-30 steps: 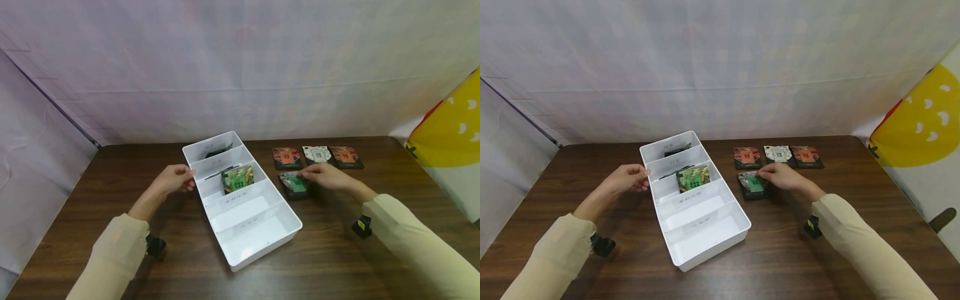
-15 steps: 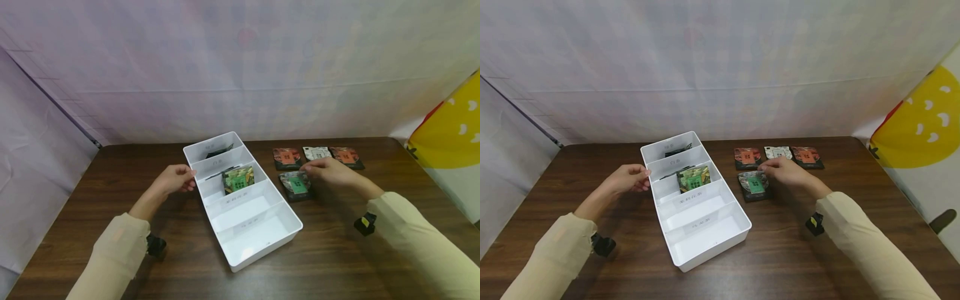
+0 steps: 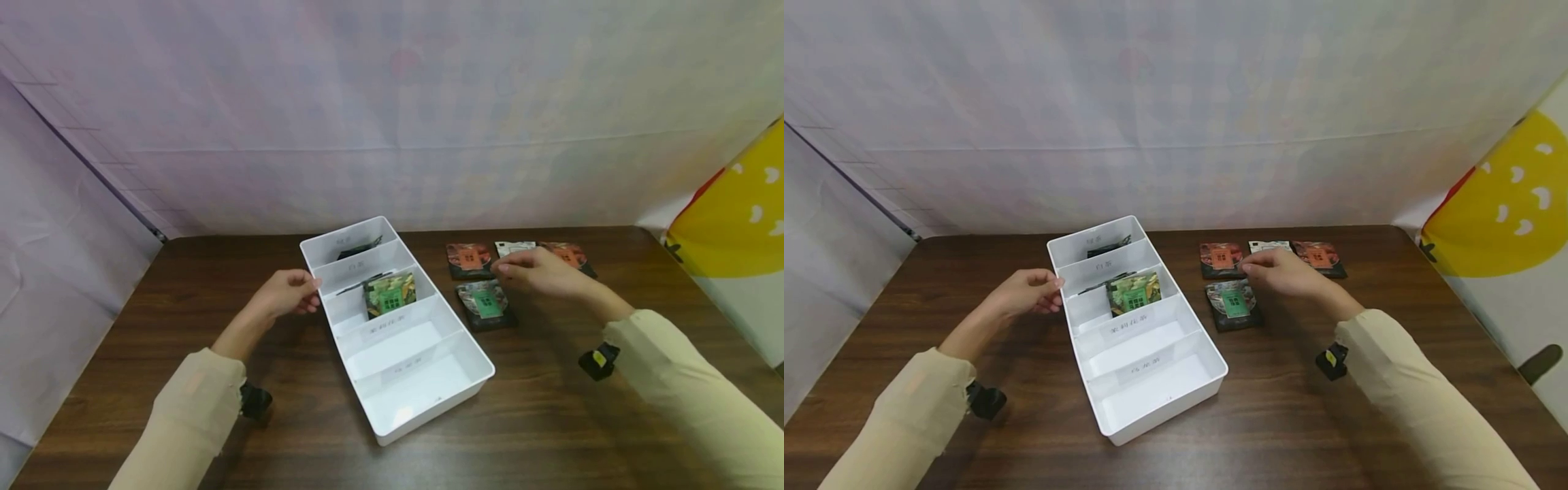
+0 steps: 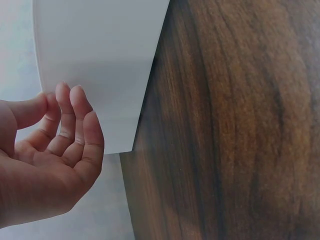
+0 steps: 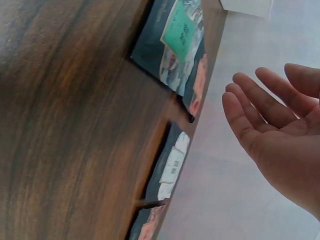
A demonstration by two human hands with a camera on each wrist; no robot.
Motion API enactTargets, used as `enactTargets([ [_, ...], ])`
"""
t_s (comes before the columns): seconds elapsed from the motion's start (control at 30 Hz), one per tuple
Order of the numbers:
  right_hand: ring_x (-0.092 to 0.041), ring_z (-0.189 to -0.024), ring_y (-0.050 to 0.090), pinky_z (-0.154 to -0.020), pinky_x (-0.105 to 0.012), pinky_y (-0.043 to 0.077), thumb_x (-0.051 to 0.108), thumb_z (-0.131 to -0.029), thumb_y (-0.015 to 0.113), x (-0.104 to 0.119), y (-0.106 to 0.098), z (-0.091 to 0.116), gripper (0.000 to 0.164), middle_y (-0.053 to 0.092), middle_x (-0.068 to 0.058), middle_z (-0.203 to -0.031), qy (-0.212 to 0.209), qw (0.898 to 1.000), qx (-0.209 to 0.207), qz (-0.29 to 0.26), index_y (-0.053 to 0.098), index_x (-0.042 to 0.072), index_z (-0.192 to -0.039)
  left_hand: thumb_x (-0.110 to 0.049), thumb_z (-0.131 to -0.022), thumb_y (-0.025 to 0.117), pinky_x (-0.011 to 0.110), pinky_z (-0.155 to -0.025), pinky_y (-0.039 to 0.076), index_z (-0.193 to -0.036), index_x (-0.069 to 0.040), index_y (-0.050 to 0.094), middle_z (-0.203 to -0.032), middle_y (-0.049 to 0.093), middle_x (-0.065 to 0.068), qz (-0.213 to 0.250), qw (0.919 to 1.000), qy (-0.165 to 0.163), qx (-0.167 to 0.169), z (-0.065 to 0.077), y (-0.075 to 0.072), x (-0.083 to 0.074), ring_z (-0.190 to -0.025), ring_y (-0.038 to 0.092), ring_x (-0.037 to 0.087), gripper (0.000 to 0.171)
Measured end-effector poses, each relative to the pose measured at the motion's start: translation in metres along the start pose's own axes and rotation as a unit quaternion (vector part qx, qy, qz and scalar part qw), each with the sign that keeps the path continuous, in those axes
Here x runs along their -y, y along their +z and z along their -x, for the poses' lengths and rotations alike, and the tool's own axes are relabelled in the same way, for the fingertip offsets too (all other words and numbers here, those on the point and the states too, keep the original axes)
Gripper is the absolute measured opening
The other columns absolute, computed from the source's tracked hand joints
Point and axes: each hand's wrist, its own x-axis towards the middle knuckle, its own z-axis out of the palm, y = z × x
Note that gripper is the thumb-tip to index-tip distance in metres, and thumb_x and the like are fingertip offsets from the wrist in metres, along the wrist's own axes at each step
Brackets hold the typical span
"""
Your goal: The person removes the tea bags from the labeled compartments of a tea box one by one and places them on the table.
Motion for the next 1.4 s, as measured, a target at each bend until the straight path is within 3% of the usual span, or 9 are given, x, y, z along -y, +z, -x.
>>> enactTargets([
  [0.4, -0.033, -0.096, 0.058, -0.079, -0.045, 0.048, 0.019, -0.097, 0.047, 0.017, -0.004, -0.001, 0.032, 0.059, -0.02, -0.112, -0.026, 1.0, 0.002, -0.018, 0.057, 0.0, -0.12, -0.013, -0.095, 0.049, 0.03, -0.062, 0.049, -0.089, 0.003, 0.052, -0.065, 0.057, 0.002, 0.006, 1.0, 0.004, 0.003, 0.002, 0.0, -0.001, -0.059, 0.057, 0.009, 0.017],
  [0.5, -0.029, -0.09, 0.057, -0.075, -0.042, 0.047, 0.023, -0.096, 0.048, 0.02, -0.004, -0.004, 0.031, 0.061, -0.016, -0.104, -0.031, 0.999, 0.005, -0.008, 0.058, 0.004, -0.119, -0.013, -0.095, 0.05, 0.03, -0.062, 0.049, -0.089, 0.003, 0.052, -0.065, 0.057, 0.002, 0.006, 1.0, 0.006, 0.004, 0.003, 0.001, -0.002, -0.059, 0.057, 0.009, 0.017],
  [0.67, -0.025, -0.087, 0.054, -0.069, -0.035, 0.044, 0.022, -0.095, 0.05, 0.024, -0.002, -0.009, 0.028, 0.06, -0.012, -0.108, -0.046, 0.999, 0.007, -0.004, 0.061, 0.006, -0.116, -0.015, -0.094, 0.052, 0.03, -0.063, 0.049, -0.089, 0.004, 0.052, -0.067, 0.058, 0.005, 0.009, 0.9999, 0.012, 0.005, 0.0, 0.0, 0.003, -0.06, 0.058, 0.011, 0.02],
  [0.77, -0.018, -0.073, 0.053, -0.06, -0.031, 0.043, 0.021, -0.094, 0.052, 0.027, -0.001, -0.012, 0.027, 0.059, -0.011, -0.113, -0.05, 0.999, 0.01, -0.006, 0.061, 0.007, -0.116, -0.019, -0.093, 0.054, 0.03, -0.061, 0.049, -0.085, 0.002, 0.054, -0.067, 0.059, 0.006, 0.019, 0.9994, 0.025, 0.012, -0.003, -0.001, 0.007, -0.06, 0.059, 0.013, 0.022],
  [0.9, -0.012, -0.049, 0.036, -0.046, -0.029, 0.036, 0.018, -0.094, 0.052, 0.034, -0.001, -0.013, 0.026, 0.06, -0.012, -0.108, -0.057, 0.998, 0.021, -0.01, 0.061, 0.009, -0.116, -0.018, -0.094, 0.053, 0.03, -0.062, 0.049, -0.087, 0.002, 0.054, -0.067, 0.059, 0.006, 0.017, 0.9995, 0.023, 0.01, -0.002, -0.001, 0.005, -0.06, 0.059, 0.013, 0.021],
  [1.0, -0.011, -0.061, 0.05, -0.055, -0.031, 0.043, 0.015, -0.094, 0.053, 0.04, 0.001, -0.013, 0.024, 0.06, -0.011, -0.112, -0.081, 0.996, 0.021, -0.003, 0.062, 0.009, -0.115, -0.014, -0.095, 0.051, 0.031, -0.064, 0.05, -0.089, 0.004, 0.053, -0.067, 0.058, 0.004, 0.006, 0.9999, 0.009, 0.002, 0.002, 0.001, 0.001, -0.06, 0.058, 0.011, 0.019],
  [1.07, -0.015, -0.082, 0.058, -0.068, -0.035, 0.047, 0.014, -0.093, 0.054, 0.045, 0.002, -0.013, 0.023, 0.06, -0.01, -0.116, -0.098, 0.995, 0.019, 0.003, 0.063, 0.009, -0.114, -0.013, -0.095, 0.049, 0.032, -0.065, 0.049, -0.09, 0.003, 0.052, -0.066, 0.057, 0.003, 0.003, 1.0, 0.003, -0.001, 0.002, 0.001, -0.001, -0.06, 0.057, 0.01, 0.017],
  [1.13, -0.021, -0.105, 0.055, -0.081, -0.041, 0.046, 0.013, -0.092, 0.055, 0.048, 0.003, -0.014, 0.023, 0.059, -0.01, -0.119, -0.108, 0.994, 0.018, 0.006, 0.064, 0.01, -0.113, -0.013, -0.095, 0.049, 0.032, -0.064, 0.05, -0.089, 0.002, 0.053, -0.066, 0.057, 0.002, 0.003, 1.0, 0.004, 0.001, 0.002, 0.001, 0.0, -0.059, 0.057, 0.01, 0.017],
  [1.4, -0.026, -0.109, 0.054, -0.084, -0.045, 0.045, 0.012, -0.092, 0.055, 0.053, 0.007, -0.021, 0.023, 0.058, -0.011, -0.12, -0.117, 0.993, 0.025, 0.009, 0.064, 0.009, -0.113, -0.013, -0.095, 0.049, 0.031, -0.063, 0.049, -0.088, 0.003, 0.053, -0.065, 0.057, 0.002, 0.002, 1.0, 0.008, 0.001, -0.001, 0.0, 0.002, -0.059, 0.057, 0.01, 0.017],
])
